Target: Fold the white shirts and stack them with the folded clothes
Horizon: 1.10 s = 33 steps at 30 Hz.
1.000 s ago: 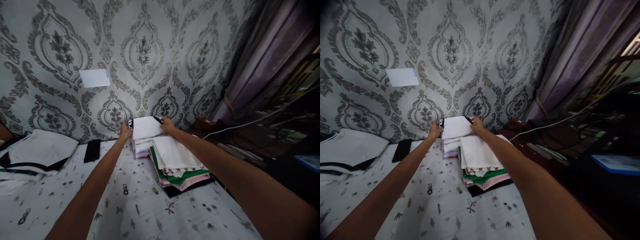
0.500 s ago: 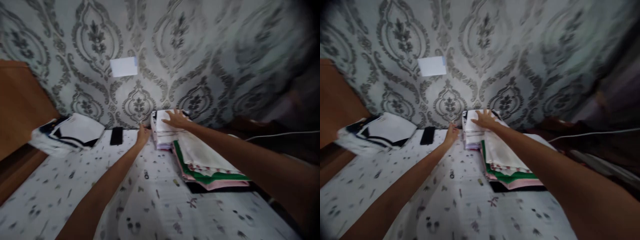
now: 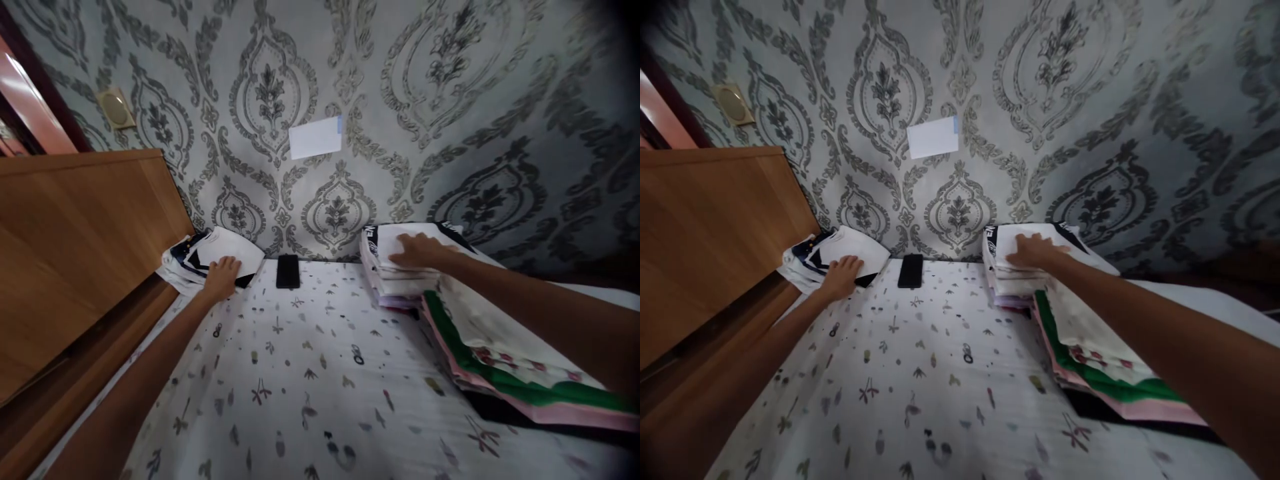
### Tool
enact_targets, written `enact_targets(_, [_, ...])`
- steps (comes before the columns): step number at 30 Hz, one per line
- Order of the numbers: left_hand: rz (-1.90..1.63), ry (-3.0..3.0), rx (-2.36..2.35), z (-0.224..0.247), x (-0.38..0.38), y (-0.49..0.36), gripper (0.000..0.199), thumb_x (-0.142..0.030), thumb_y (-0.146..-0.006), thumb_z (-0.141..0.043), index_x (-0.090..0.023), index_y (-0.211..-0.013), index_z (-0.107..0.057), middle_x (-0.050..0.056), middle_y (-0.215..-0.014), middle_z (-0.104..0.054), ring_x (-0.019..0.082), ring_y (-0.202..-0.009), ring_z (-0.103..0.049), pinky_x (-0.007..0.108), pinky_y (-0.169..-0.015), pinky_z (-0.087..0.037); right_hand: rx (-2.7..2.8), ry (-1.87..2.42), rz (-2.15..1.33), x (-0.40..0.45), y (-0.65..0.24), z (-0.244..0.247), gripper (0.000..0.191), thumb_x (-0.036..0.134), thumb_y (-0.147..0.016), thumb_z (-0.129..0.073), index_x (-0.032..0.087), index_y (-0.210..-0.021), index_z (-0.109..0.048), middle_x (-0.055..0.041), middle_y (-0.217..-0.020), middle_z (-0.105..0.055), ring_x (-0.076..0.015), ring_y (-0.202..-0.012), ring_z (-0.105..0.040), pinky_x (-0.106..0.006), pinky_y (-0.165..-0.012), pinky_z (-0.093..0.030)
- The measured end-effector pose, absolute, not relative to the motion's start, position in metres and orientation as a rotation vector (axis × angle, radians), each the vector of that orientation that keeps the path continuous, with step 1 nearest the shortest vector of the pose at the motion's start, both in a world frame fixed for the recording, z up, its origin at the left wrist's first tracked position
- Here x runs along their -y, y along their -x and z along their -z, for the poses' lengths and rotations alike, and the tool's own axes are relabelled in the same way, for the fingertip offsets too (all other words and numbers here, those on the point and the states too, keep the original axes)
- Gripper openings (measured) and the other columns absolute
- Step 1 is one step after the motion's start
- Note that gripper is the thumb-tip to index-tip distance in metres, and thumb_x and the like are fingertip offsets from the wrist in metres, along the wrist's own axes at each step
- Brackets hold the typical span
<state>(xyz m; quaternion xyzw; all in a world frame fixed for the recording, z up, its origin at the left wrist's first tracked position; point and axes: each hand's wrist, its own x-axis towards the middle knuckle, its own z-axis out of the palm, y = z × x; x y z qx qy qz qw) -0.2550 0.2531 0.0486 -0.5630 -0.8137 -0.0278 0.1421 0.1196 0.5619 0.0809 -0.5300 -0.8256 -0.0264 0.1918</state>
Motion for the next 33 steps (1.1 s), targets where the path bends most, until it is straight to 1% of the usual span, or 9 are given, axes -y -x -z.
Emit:
enact_targets(4, [-0.137, 1.716, 2.288, -0.063, -0.241, 0.284, 0.052, -0.006, -0.077, -0.053, -0.023, -0.126, -0.055, 0.014, -0.145, -0.050, 0.033, -0.134, -0.040, 0.051, -0.098, -0.040, 2.586, 1.398, 0.121, -0.508, -0.096, -0.100, 0.037, 0.029, -0.085, -0.065, 0.014, -0.119, -0.067, -0.0285, -0.133, -0.053, -0.0412, -0.123, -0.048, -0.057, -0.094, -0.039])
enact_targets(11, [0.042, 1.682, 2.384, -0.090, -0.244, 0.301, 0.021, -0.015, -0.087, -0.048, -0.022, -0.094, -0.066, 0.011, -0.106, -0.068, 0.028, -0.107, -0.059, 0.036, -0.082, -0.045, 2.900, 0.712, -0.284, -0.414, -0.053, -0.074, 0.031, 0.026, -0.087, -0.060, 0.018, -0.116, -0.068, -0.0165, -0.133, -0.059, -0.0326, -0.135, -0.045, -0.044, -0.107, -0.040])
enact_targets(16, [0.377, 1.476, 2.401, -0.118, -0.240, 0.282, 0.029, -0.019, -0.094, -0.038, -0.020, -0.114, -0.058, 0.011, -0.101, -0.068, 0.027, -0.098, -0.061, 0.035, -0.081, -0.045, 2.840, 0.490, -0.661, -0.352, -0.016, -0.067, 0.063, 0.041, -0.088, -0.058, 0.021, -0.146, -0.044, -0.0159, -0.155, -0.040, -0.0316, -0.146, -0.030, -0.047, -0.113, -0.035])
enact_targets(20, [0.853, 1.817, 2.242, -0.137, -0.199, 0.201, 0.020, -0.018, -0.092, -0.042, -0.021, -0.103, -0.058, 0.003, -0.086, -0.066, 0.020, -0.083, -0.060, 0.030, -0.077, -0.046, 2.517, 0.434, -0.735, -0.297, 0.011, -0.077, 0.089, 0.050, -0.082, -0.063, 0.024, -0.156, -0.022, -0.0137, -0.163, -0.022, -0.0318, -0.150, -0.019, -0.050, -0.114, -0.032])
enact_targets(22, [0.876, 2.106, 2.120, -0.136, -0.164, 0.149, 0.014, -0.020, -0.091, -0.046, -0.023, -0.097, -0.058, 0.003, -0.088, -0.065, 0.020, -0.083, -0.060, 0.031, -0.078, -0.047, 2.349, 0.335, -0.792, -0.267, 0.010, -0.079, 0.070, 0.046, -0.083, -0.060, 0.024, -0.147, -0.041, -0.0131, -0.153, -0.043, -0.0310, -0.142, -0.037, -0.048, -0.111, -0.036])
enact_targets(24, [0.896, 2.281, 1.938, -0.129, -0.124, 0.105, 0.012, -0.022, -0.092, -0.047, -0.023, -0.097, -0.057, 0.005, -0.093, -0.066, 0.021, -0.087, -0.061, 0.032, -0.080, -0.048, 2.254, 0.244, -0.951, -0.239, -0.004, -0.079, 0.040, 0.040, -0.086, -0.053, 0.023, -0.121, -0.062, -0.0101, -0.121, -0.068, -0.0289, -0.115, -0.060, -0.043, -0.097, -0.048])
enact_targets(27, [0.969, 2.487, 1.641, -0.113, -0.074, 0.077, 0.023, -0.031, -0.093, -0.055, -0.025, -0.115, -0.051, 0.009, -0.106, -0.065, 0.023, -0.100, -0.060, 0.035, -0.088, -0.048, 2.220, 0.177, -1.221, -0.205, -0.044, -0.080, 0.017, 0.030, -0.085, -0.050, 0.023, -0.087, -0.065, -0.0016, -0.080, -0.070, -0.0213, -0.078, -0.066, -0.032, -0.070, -0.052])
enact_targets(29, [1.018, 2.517, 1.625, -0.099, -0.052, 0.087, 0.040, -0.037, -0.092, -0.059, -0.025, -0.128, -0.045, 0.011, -0.116, -0.063, 0.025, -0.109, -0.058, 0.038, -0.096, -0.047, 2.232, 0.148, -1.342, -0.188, -0.076, -0.084, 0.014, 0.029, -0.085, -0.052, 0.023, -0.083, -0.063, -0.0001, -0.076, -0.068, -0.0182, -0.070, -0.065, -0.027, -0.063, -0.050])
enact_targets(33, [0.997, 2.317, 2.095, -0.061, -0.034, 0.143, 0.035, -0.028, -0.098, -0.040, -0.025, -0.131, -0.050, 0.011, -0.128, -0.060, 0.025, -0.121, -0.054, 0.041, -0.105, -0.043, 2.303, 0.186, -1.478, -0.168, -0.136, -0.092, 0.023, 0.041, -0.089, -0.053, 0.023, -0.090, -0.068, -0.0039, -0.082, -0.071, -0.0198, -0.074, -0.068, -0.027, -0.065, -0.053])
